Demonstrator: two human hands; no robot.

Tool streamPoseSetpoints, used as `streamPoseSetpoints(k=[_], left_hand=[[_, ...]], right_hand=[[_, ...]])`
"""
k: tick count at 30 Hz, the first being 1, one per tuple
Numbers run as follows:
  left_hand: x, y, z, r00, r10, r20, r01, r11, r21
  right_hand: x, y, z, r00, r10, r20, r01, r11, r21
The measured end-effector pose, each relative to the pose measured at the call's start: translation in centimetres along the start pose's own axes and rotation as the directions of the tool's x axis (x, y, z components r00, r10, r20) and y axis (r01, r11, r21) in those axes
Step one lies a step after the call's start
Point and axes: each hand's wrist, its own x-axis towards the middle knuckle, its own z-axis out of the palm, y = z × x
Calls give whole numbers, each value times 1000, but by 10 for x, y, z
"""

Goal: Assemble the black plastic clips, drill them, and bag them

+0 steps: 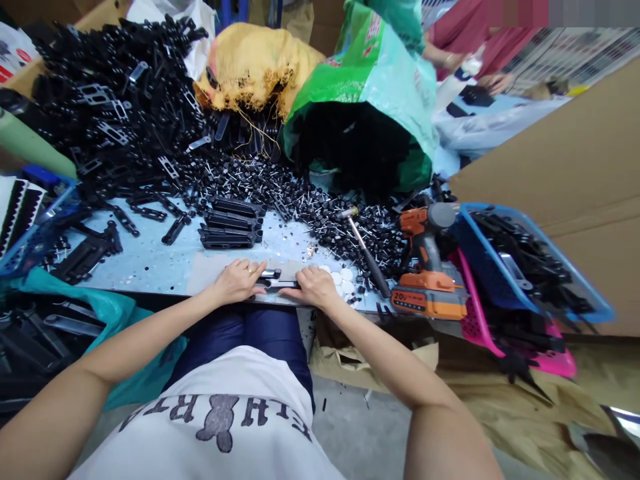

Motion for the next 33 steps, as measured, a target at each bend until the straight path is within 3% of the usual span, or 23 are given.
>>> streamPoseSetpoints(k=[4, 7, 10, 12, 15, 18, 21, 23, 26, 28, 30, 33], left_hand=[[7, 2, -17, 995, -103, -4, 103, 993, -50], [-2, 10, -33, 983, -185, 11, 186, 979, -83], [-10, 16, -45, 922, -372, 105, 378, 925, -40], [-11, 17, -49, 874, -458, 160, 465, 885, -5], [-10, 16, -52, 855, -479, 199, 490, 872, -7], [-9, 16, -54, 859, -469, 206, 483, 875, -22], [-10, 15, -54, 856, -473, 209, 489, 871, -33], [-12, 12, -54, 857, -479, 192, 496, 867, -52], [-20, 5, -58, 909, -405, 102, 414, 904, -106], [-29, 6, -63, 963, -270, 3, 265, 944, -195], [-40, 15, -69, 983, -126, -133, 69, 927, -369], [-49, 42, -77, 946, -78, -314, -145, 765, -627]], right_hand=[[7, 6, -19, 985, -148, -92, 148, 989, -16], [12, 0, -41, 970, -243, -5, 243, 968, 57], [24, -15, -55, 971, -98, 219, 90, 995, 48], [35, -27, -59, 963, -22, 269, 13, 999, 32], [52, -40, -58, 965, -181, 193, 164, 982, 99], [62, -47, -54, 917, -355, 182, 329, 931, 161], [64, -47, -53, 895, -409, 179, 372, 904, 208], [61, -41, -56, 908, -388, 158, 349, 909, 227], [48, -25, -65, 951, -276, 138, 244, 946, 213], [37, -17, -72, 954, -289, 85, 256, 927, 275], [26, -18, -75, 921, -388, -26, 356, 814, 459], [14, -48, -63, 886, -425, -184, 408, 529, 744]])
